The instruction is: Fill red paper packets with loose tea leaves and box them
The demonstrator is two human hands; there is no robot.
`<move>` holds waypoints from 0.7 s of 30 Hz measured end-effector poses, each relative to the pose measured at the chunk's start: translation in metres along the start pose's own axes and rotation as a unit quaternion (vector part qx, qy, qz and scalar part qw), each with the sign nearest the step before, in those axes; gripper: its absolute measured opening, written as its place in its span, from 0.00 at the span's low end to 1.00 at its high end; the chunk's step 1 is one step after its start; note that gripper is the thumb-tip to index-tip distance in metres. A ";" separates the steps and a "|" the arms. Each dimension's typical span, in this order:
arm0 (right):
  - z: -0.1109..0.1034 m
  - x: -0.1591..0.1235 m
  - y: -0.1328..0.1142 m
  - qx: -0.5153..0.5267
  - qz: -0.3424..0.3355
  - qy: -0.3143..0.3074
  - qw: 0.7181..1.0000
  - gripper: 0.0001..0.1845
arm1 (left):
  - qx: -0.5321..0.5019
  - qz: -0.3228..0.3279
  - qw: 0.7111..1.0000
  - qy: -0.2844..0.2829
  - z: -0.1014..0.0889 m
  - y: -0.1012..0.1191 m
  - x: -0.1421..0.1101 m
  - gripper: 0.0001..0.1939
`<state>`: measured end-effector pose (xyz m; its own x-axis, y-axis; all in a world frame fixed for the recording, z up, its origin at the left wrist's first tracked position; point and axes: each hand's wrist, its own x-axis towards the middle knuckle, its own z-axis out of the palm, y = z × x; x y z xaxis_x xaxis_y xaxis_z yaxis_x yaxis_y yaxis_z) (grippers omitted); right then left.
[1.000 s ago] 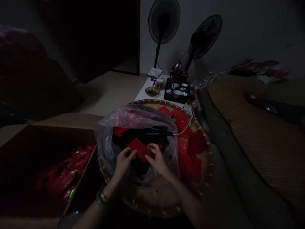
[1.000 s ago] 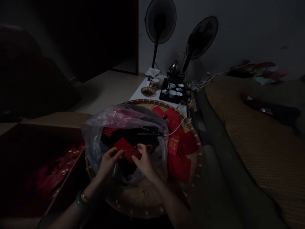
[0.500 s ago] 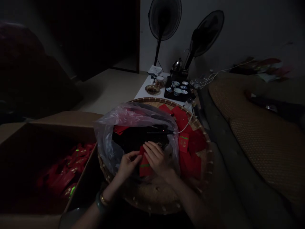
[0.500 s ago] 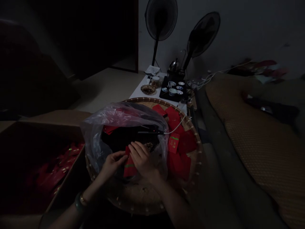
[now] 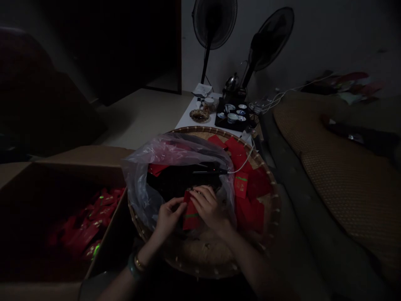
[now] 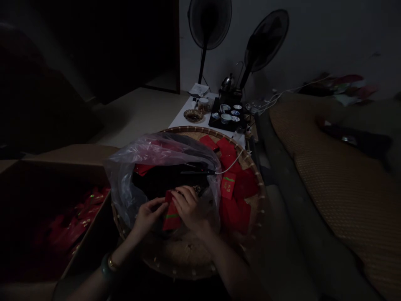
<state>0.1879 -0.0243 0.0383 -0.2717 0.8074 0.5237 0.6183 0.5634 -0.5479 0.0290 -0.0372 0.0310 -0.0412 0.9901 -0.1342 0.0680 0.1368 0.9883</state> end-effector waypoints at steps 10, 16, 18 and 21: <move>-0.011 0.004 0.004 0.050 0.012 -0.049 0.998 0.10 | 0.175 0.092 0.980 -0.038 -0.013 0.007 -0.001 0.13; -0.009 -0.004 0.002 0.163 0.172 -0.072 0.969 0.08 | 0.045 -0.037 0.996 -0.073 -0.026 -0.016 0.003 0.16; -0.004 -0.006 0.001 0.229 0.213 -0.105 0.944 0.08 | 0.021 -0.049 0.996 -0.077 -0.026 -0.017 0.002 0.16; 0.003 -0.008 0.004 0.309 0.230 -0.151 0.910 0.10 | 0.021 -0.044 0.995 -0.087 -0.024 -0.013 0.001 0.14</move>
<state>0.1904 -0.0278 0.0300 -0.3373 0.9414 -0.0062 0.2106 0.0690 -0.9751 0.0046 -0.0386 0.0201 0.1235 0.9643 -0.2344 0.1132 0.2210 0.9687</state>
